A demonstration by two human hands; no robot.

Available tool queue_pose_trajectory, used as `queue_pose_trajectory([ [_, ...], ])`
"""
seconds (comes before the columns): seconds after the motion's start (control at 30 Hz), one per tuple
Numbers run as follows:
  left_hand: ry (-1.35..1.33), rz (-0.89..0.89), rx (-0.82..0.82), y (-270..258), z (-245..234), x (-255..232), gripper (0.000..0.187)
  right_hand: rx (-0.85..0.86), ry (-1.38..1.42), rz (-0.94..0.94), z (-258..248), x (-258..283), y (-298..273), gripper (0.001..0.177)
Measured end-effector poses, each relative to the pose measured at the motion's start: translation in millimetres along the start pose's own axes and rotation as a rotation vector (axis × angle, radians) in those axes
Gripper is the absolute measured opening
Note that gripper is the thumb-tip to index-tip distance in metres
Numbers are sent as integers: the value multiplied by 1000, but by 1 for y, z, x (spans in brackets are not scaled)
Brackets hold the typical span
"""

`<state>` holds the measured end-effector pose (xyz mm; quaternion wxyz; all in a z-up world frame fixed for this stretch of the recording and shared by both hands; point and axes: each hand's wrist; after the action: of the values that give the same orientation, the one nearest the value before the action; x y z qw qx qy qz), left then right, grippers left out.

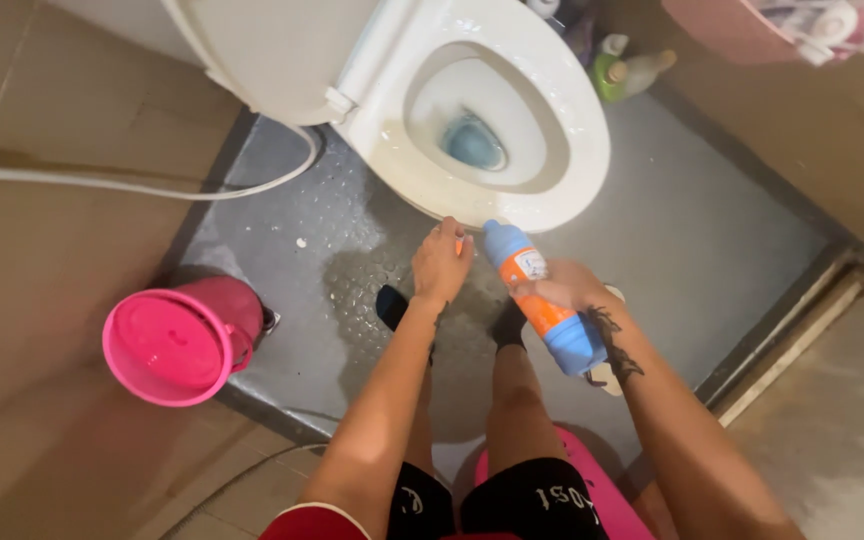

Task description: The recorder applies cleaning liquid and scrubs the toilet seat and exterior.

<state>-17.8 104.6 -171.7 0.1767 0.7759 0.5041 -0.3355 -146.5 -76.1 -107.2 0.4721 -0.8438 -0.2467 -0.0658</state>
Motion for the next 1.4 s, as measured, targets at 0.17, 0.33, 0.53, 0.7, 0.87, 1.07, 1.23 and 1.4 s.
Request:
queue_pose_trajectory([
  [0.17,29,-94,-45,10,-23,25,20,30,71,-109,9,56,6,62],
  [0.33,47,-107,-172,21,-41,52,20,-13,-171,-73,19,104,36,75],
  [0.53,53,-223,-203,40,-71,64,21,-38,-208,-215,4,170,58,77],
  [0.7,51,-232,-254,48,-80,71,21,-191,-236,-197,-16,199,101,83],
  [0.87,17,-248,-275,44,-81,66,22,-287,-119,-170,-46,198,125,91],
  [1.07,-13,-265,-274,37,-73,60,21,-321,-251,-195,-59,194,120,94],
  [1.23,-38,-266,-333,31,-57,52,22,-212,-388,-387,-36,176,123,95],
  [1.4,-3,-350,-353,13,-29,33,20,-4,-423,-374,-26,161,79,78],
])
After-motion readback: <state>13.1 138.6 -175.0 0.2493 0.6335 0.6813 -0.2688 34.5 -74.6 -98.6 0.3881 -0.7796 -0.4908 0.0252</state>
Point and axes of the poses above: each hand's wrist, its own y-axis towards the middle knuckle, its own z-axis out of the palm, x = y × z, and after that the axes turned 14 degrees about -x, right-handed
